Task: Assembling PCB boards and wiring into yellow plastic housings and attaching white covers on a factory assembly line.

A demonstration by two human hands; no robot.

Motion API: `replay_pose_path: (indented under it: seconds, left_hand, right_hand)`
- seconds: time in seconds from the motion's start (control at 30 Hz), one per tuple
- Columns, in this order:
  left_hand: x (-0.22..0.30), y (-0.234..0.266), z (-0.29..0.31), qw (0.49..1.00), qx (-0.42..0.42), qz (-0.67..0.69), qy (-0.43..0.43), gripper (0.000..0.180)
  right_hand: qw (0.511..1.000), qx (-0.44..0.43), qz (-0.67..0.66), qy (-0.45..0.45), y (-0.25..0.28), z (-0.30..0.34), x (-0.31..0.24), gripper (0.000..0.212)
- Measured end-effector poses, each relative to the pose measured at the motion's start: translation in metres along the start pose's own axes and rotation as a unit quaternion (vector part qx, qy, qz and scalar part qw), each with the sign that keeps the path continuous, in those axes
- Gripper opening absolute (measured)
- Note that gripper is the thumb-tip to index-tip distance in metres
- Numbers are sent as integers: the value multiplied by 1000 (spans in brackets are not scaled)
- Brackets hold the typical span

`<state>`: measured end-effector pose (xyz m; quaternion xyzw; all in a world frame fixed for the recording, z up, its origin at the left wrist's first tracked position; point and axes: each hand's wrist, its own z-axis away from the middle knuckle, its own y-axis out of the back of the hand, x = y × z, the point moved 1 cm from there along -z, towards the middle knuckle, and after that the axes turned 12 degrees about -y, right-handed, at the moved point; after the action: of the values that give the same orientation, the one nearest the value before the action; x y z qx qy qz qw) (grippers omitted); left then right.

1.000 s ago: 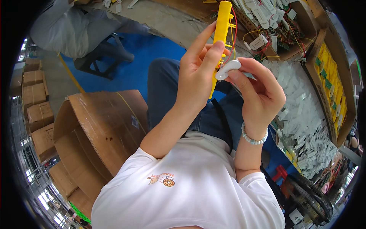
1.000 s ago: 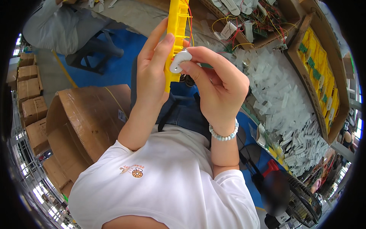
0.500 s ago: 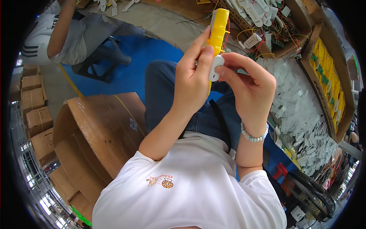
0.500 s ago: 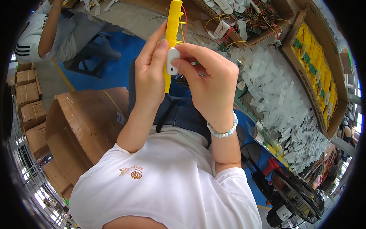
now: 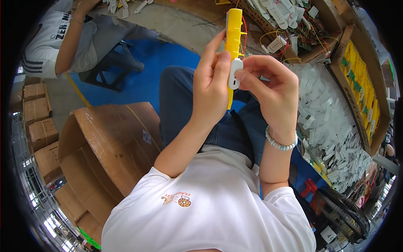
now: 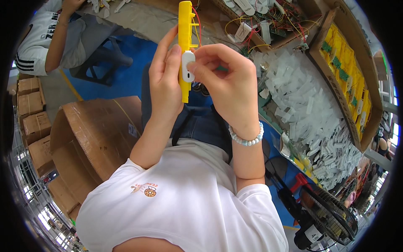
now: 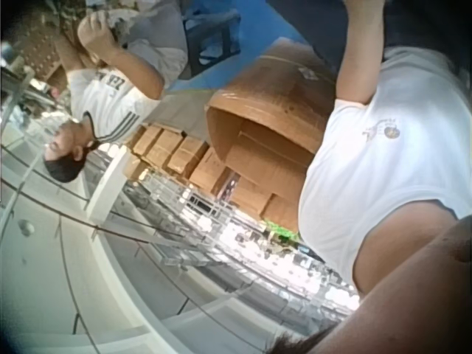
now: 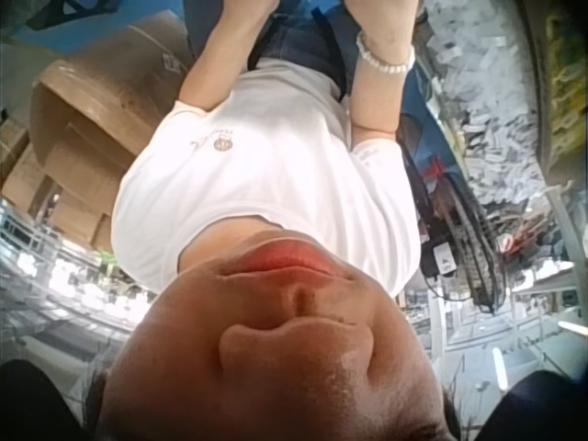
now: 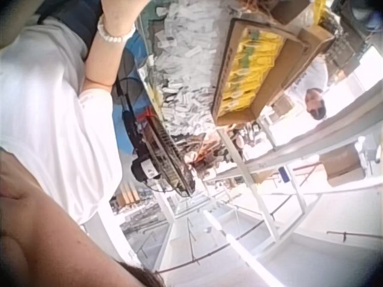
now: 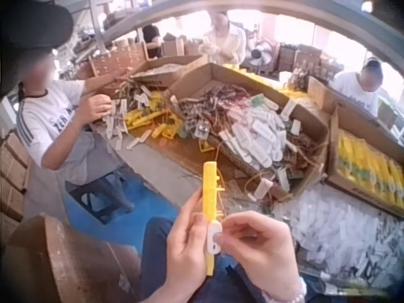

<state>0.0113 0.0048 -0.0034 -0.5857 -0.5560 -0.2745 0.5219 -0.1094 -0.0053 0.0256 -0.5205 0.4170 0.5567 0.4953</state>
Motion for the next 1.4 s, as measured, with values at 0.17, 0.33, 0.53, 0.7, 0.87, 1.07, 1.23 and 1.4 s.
replay_pose_path:
  seconds: [0.17,0.33,0.53,0.7,0.87,1.07,1.23,1.4]
  left_hand:
    - [2,4,0,993,-51,-100,-22,39]
    - [3,3,0,995,-43,-72,-54,38]
    - [2,-5,2,999,20,17,-43,38]
    - [1,-7,7,998,39,40,-33,38]
    - [-2,-8,8,995,60,13,-77,36]
    - [-12,-3,10,998,53,-1,-45,35]
    - [-14,0,12,997,68,-19,-31,35]
    - [-14,7,6,992,60,108,37,42]
  right_hand:
    - [998,-32,-50,-28,-1,2,-2,15]
    - [997,-39,-52,-41,-4,10,-1,11]
    - [997,-21,-72,-17,-10,12,1,9]
    - [996,-13,-89,-18,-13,14,2,10]
    - [997,-7,-70,-9,-14,13,2,9]
    - [998,-51,-26,-25,-4,3,6,10]
    - [999,-35,-11,-35,-7,3,11,10]
    - [999,-19,-17,36,-18,-1,22,11]
